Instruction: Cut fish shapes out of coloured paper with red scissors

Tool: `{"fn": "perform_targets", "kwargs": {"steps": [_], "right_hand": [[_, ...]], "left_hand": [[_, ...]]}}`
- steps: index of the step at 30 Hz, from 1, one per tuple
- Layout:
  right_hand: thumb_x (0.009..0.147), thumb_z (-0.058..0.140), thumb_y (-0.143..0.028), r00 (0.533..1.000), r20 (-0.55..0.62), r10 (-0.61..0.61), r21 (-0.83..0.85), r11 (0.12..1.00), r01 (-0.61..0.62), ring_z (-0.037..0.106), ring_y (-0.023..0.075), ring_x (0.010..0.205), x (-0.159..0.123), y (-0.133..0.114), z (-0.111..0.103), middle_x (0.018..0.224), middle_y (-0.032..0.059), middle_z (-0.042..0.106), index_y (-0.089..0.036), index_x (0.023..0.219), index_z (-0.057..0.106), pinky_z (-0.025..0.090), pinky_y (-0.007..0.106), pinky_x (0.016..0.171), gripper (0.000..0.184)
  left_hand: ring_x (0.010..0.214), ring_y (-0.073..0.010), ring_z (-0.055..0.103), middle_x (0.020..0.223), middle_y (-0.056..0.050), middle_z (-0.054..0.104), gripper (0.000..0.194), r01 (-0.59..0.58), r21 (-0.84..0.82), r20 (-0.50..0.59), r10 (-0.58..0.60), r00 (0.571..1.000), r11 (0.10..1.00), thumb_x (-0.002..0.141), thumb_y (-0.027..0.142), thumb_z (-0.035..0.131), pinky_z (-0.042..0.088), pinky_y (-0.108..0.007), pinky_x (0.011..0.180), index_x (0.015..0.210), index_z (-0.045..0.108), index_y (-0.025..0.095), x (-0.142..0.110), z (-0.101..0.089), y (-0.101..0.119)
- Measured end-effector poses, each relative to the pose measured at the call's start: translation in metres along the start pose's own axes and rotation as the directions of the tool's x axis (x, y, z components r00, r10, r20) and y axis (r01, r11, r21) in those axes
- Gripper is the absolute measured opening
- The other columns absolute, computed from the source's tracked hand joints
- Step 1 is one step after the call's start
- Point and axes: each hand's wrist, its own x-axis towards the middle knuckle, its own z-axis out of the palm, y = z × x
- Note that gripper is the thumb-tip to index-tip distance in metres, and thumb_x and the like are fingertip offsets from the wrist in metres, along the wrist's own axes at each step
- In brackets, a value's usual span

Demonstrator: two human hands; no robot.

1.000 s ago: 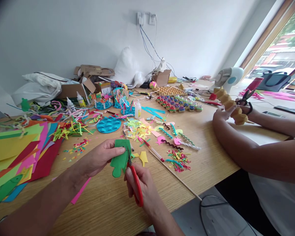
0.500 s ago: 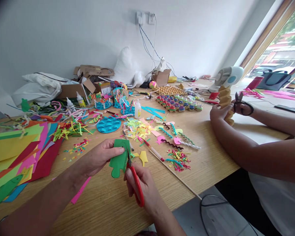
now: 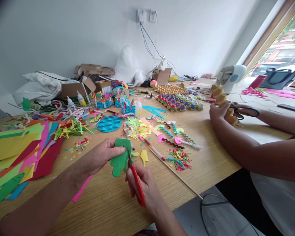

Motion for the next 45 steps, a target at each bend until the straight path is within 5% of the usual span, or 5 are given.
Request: {"fn": "perform_targets", "kwargs": {"steps": [19,45], "right_hand": [[0.083,0.042,-0.059,0.998,-0.044,-0.037,0.041,0.998,0.038,0.030,0.0075,0.033,-0.0015,0.0030,0.0023,0.037,-0.0057,0.041,-0.018,0.061,0.047,0.021,0.020,0.034,0.047],[0.079,0.043,-0.064,0.998,-0.058,0.016,0.052,0.999,-0.013,0.030,0.0067,0.030,0.0009,0.0013,0.0045,0.036,-0.0062,0.041,-0.018,0.060,0.047,0.021,0.020,0.032,0.049]], "left_hand": [[0.056,-0.0097,0.057,0.066,-0.002,0.065,0.021,0.020,-0.227,0.038,-0.011,0.999,0.974,0.066,0.032,0.069,0.045,-0.019,0.056,0.075,0.064,0.013,0.0003,0.0034,-0.0056],[0.054,-0.0094,0.056,0.064,-0.002,0.065,0.025,0.004,-0.245,-0.006,-0.006,1.000,0.969,0.063,0.035,0.070,0.042,-0.019,0.051,0.071,0.062,0.012,0.0012,0.0075,-0.0062]]}}
